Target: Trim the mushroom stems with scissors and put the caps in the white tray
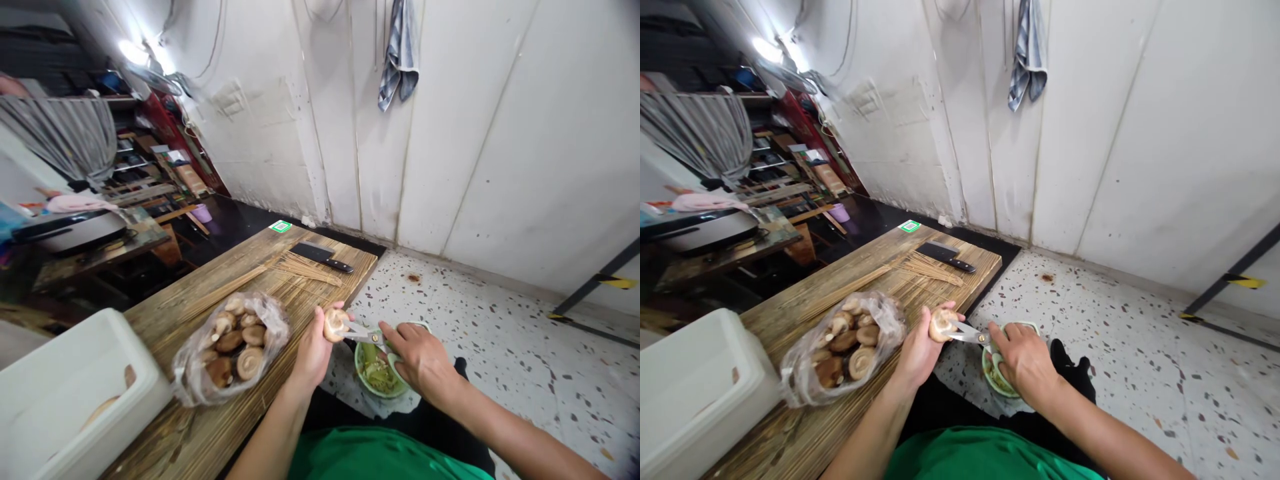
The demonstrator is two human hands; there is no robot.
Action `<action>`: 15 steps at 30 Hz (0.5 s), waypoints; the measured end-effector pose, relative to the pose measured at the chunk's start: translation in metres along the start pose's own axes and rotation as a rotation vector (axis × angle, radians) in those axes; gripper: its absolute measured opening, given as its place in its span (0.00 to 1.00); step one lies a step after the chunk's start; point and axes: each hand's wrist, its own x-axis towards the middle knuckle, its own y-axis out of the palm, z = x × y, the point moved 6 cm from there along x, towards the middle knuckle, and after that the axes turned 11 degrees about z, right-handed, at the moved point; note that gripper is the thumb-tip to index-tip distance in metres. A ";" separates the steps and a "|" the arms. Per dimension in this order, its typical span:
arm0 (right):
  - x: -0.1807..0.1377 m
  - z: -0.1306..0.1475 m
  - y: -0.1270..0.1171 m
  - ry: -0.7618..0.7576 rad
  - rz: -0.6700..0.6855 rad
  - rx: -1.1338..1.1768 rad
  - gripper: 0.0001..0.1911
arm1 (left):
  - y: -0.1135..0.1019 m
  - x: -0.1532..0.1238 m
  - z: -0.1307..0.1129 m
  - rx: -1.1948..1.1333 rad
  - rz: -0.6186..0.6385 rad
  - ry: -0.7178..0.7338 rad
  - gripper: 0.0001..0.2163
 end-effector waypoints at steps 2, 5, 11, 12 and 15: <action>0.003 -0.001 0.001 -0.025 0.042 -0.041 0.21 | 0.000 0.000 0.001 0.020 -0.023 -0.002 0.26; 0.008 -0.004 0.006 -0.045 0.122 -0.067 0.22 | -0.002 0.001 0.006 0.010 -0.056 -0.024 0.26; 0.014 -0.005 0.009 -0.128 0.277 -0.100 0.14 | -0.010 -0.002 0.020 0.016 -0.134 -0.069 0.27; 0.015 -0.006 0.010 -0.138 0.304 -0.113 0.12 | -0.010 -0.002 0.022 0.017 -0.144 -0.072 0.27; 0.019 -0.011 0.010 -0.163 0.331 -0.136 0.09 | -0.011 -0.002 0.025 0.000 -0.162 -0.077 0.26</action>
